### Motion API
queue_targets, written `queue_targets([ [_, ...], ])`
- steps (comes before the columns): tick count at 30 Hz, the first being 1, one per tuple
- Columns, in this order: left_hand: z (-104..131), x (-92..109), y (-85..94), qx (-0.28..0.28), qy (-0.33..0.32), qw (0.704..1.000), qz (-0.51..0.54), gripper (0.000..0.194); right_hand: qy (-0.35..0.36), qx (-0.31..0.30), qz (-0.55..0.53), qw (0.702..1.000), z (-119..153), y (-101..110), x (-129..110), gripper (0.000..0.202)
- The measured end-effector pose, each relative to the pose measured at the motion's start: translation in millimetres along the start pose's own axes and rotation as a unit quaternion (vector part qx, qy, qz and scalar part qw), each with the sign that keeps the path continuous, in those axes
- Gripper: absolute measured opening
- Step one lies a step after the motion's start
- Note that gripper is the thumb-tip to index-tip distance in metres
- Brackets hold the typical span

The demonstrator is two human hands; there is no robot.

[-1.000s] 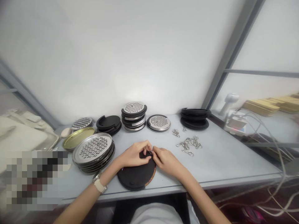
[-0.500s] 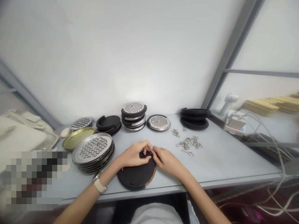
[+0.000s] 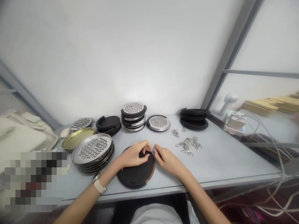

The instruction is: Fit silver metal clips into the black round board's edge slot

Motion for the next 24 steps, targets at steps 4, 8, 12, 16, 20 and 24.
queue_targets([
  [4, 1.6, -2.6, 5.6, 0.03, 0.028, 0.996, -0.081, 0.021, 0.0, -0.002, 0.01, 1.0, -0.4, -1.9, -1.5, 0.023],
  [8, 2.6, -7.9, 0.8, 0.002, 0.054, 0.996, -0.076, 0.027, -0.001, -0.001, 0.015, 1.0, -0.5, -3.0, -0.5, 0.024],
  [12, 3.0, -4.7, -4.1, -0.025, 0.034, 0.998, -0.046, 0.03, 0.005, -0.015, 0.018, 1.0, 0.2, -5.0, -2.1, 0.024],
  [16, 2.9, -3.6, -5.1, -0.03, 0.031, 0.999, -0.034, 0.03, 0.035, -0.035, 0.022, 0.999, 1.6, -5.6, -11.2, 0.026],
  [20, 1.5, 0.7, -1.7, -0.014, 0.015, 0.999, -0.025, 0.03, 0.05, -0.041, 0.039, 0.997, 1.9, -5.8, -14.8, 0.027],
  [24, 0.5, 6.3, 1.7, 0.002, -0.009, 1.0, -0.028, 0.028, 0.044, -0.039, 0.063, 0.996, 0.8, -6.9, -11.6, 0.03],
])
Point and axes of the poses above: each hand's wrist, its own z-axis away from the middle knuckle, its own y-axis out of the back of the hand, x = y × z, the point moved 9 cm from there along -z, towards the middle knuckle, and after that the axes turned 1 degree about -x, right-handed, at the moved point
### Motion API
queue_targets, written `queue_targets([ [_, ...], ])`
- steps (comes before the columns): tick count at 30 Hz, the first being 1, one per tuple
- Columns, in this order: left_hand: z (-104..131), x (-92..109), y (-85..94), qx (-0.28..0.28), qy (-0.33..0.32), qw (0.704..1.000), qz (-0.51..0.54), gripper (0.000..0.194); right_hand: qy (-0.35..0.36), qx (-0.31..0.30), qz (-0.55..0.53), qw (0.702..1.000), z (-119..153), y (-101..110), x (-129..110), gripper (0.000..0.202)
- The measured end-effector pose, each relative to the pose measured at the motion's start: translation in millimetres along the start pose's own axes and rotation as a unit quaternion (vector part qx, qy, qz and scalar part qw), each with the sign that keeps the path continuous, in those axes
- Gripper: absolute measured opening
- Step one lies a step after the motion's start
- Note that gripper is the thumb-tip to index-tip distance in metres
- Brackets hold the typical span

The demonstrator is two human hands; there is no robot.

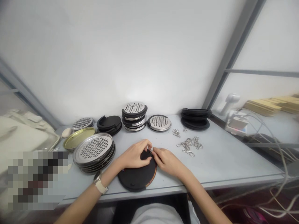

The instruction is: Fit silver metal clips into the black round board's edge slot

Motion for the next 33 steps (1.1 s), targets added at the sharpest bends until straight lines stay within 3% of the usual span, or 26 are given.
queue_targets([
  [18, 0.1, -6.5, -6.6, -0.015, 0.015, 0.999, 0.047, 0.035, 0.006, 0.012, -0.03, 0.999, 0.9, 0.7, 1.3, 0.032],
  [33, -0.2, 0.8, -3.1, -0.009, -0.014, 1.0, 0.004, 0.029, 0.009, 0.011, -0.037, 0.999, 0.2, 1.5, -1.2, 0.034],
])
Point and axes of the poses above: each hand's wrist, its own z-axis away from the middle knuckle, its own y-axis out of the back of the hand, x = y × z, the point moved 9 cm from there along -z, towards the middle knuckle, and after that the axes turned 1 degree about -x, right-handed, at the moved point
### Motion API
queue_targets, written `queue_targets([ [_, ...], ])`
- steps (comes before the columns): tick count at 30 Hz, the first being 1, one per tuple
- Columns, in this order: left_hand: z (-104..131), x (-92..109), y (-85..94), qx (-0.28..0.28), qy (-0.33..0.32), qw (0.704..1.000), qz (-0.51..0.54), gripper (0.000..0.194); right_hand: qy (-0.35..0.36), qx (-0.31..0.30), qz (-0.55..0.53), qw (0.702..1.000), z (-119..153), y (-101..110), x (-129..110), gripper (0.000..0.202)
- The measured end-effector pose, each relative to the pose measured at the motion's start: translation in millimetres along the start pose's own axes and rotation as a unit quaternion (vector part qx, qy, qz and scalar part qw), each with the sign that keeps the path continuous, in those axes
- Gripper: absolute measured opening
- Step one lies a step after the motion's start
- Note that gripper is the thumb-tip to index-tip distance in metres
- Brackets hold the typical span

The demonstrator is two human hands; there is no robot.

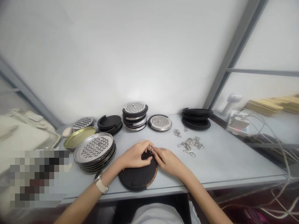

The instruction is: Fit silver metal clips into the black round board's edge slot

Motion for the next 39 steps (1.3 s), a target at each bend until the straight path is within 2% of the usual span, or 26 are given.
queue_targets([
  [17, 0.4, -3.2, -1.7, 0.003, 0.003, 1.0, 0.027, 0.033, -0.007, -0.005, -0.002, 1.0, -1.1, -3.3, 5.4, 0.033],
  [39, -0.1, 0.4, -0.9, 0.0, -0.003, 1.0, 0.021, 0.028, -0.019, -0.012, 0.012, 1.0, -0.8, -5.1, 8.1, 0.032],
])
Point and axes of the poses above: each hand's wrist, its own z-axis away from the middle knuckle, its own y-axis out of the back of the hand, x = y × z, the point moved 9 cm from there along -z, towards the middle knuckle, and after that the axes turned 1 degree about -x, right-handed, at the moved point
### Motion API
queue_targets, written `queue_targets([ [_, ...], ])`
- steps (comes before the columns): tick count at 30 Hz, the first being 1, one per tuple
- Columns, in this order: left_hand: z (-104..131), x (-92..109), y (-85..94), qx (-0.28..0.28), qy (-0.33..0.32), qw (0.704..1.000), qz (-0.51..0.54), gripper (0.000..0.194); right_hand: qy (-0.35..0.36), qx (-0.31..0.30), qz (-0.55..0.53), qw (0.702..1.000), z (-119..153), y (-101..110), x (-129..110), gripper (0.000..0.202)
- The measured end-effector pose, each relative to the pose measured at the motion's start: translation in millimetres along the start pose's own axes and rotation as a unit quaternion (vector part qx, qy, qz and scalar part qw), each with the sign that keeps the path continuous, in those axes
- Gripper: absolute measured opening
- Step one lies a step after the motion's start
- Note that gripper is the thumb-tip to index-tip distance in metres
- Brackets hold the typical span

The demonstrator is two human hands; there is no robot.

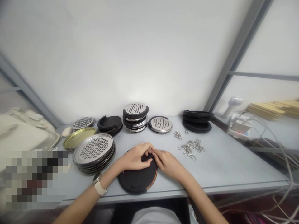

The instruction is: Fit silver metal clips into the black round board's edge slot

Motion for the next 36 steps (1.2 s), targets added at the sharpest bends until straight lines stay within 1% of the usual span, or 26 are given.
queue_targets([
  [10, 0.5, -2.7, -0.4, 0.003, 0.006, 1.0, 0.01, 0.029, 0.002, 0.014, -0.013, 1.0, 0.4, 4.0, -2.3, 0.033],
  [14, 0.7, -3.1, -1.1, 0.004, 0.004, 1.0, 0.017, 0.03, 0.002, 0.007, -0.017, 1.0, 0.4, 2.6, -1.9, 0.033],
  [25, 0.0, -3.8, -2.1, -0.002, 0.01, 1.0, 0.005, 0.029, -0.001, 0.003, -0.013, 1.0, 0.2, 2.6, -1.6, 0.033],
  [32, 0.4, -4.5, -2.8, -0.001, 0.018, 1.0, 0.003, 0.027, -0.005, 0.019, -0.016, 1.0, 1.1, 5.3, -1.7, 0.032],
  [36, 0.4, -4.6, -3.4, -0.002, 0.019, 1.0, -0.001, 0.028, -0.008, 0.015, -0.021, 1.0, 0.7, 4.7, -2.0, 0.033],
])
Point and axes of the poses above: each hand's wrist, its own z-axis away from the middle knuckle, its own y-axis out of the back of the hand, x = y × z, the point moved 9 cm from there along -z, towards the middle knuckle, and after that the axes turned 1 degree about -x, right-handed, at the moved point
